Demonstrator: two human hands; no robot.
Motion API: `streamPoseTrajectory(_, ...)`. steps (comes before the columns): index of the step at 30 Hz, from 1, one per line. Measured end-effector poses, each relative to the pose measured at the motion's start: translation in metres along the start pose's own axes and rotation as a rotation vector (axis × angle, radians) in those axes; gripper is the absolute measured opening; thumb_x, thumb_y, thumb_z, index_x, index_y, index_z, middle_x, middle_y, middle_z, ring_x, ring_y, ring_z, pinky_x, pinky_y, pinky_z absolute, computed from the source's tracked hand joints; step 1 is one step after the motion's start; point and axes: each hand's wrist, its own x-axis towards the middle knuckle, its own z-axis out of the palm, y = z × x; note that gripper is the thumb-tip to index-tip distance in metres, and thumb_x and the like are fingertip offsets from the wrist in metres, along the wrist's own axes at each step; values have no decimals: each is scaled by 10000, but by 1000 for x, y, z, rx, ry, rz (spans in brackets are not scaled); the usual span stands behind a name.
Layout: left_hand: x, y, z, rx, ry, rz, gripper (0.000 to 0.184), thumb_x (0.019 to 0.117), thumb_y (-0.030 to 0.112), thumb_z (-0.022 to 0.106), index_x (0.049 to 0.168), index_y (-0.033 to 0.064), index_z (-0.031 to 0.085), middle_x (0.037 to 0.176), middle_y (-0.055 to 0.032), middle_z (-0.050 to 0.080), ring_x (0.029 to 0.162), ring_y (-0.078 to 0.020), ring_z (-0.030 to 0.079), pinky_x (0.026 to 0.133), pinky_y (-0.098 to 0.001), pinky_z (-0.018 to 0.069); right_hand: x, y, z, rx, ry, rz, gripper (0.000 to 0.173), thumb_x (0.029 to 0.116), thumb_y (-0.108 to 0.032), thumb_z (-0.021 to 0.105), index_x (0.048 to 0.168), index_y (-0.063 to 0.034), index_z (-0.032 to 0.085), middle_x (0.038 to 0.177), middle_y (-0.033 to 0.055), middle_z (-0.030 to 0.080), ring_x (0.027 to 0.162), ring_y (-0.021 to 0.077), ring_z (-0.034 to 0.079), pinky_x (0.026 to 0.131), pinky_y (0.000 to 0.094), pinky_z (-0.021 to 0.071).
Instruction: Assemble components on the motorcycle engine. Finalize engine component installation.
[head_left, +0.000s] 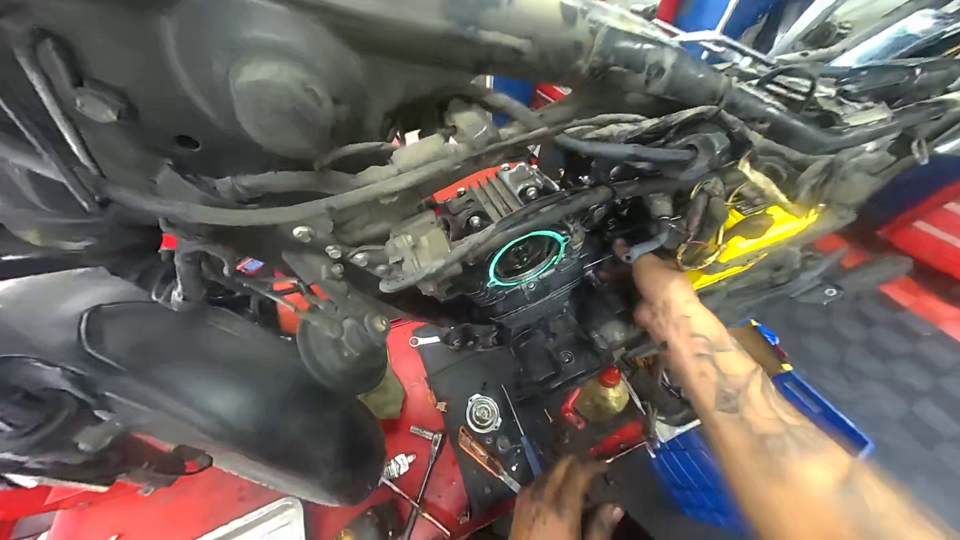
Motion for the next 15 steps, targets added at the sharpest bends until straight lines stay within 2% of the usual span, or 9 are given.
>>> streamPoseTrajectory(7, -21, -22, -19, 23, -24, -26, 369, 1004, 397, 650, 1282, 159, 687, 1219, -20, 707, 953, -113, 713, 835, -335, 622, 9, 0, -7, -2, -76, 21, 310, 991, -310, 656, 1197, -78, 647, 943, 77, 742, 784, 183, 712, 656, 352, 588)
streamPoseTrajectory(10, -29, -30, -28, 31, -11, -46, 365, 1002, 400, 655, 1275, 160, 693, 1207, -26, 710, 942, -114, 710, 830, -332, 620, 14, 1, -9, 34, -110, 23, 324, 1001, -265, 641, 1244, -53, 611, 987, 102, 746, 838, 204, 735, 717, 361, 616)
streamPoseTrajectory(12, -32, -36, -32, 52, -4, -52, 364, 1003, 412, 649, 1268, 167, 693, 1190, -21, 710, 937, -113, 709, 825, -330, 620, 21, 4, -9, 15, -118, -3, 356, 999, -283, 656, 1262, -47, 612, 1020, 105, 744, 879, 209, 738, 767, 369, 623)
streamPoseTrajectory(15, -33, -41, -35, 94, 4, -57, 370, 1007, 436, 632, 1263, 176, 691, 1162, -18, 712, 932, -120, 710, 809, -337, 620, 22, 7, -4, -37, -81, -28, 378, 971, -350, 693, 1224, -73, 645, 972, 75, 746, 830, 186, 729, 722, 353, 616)
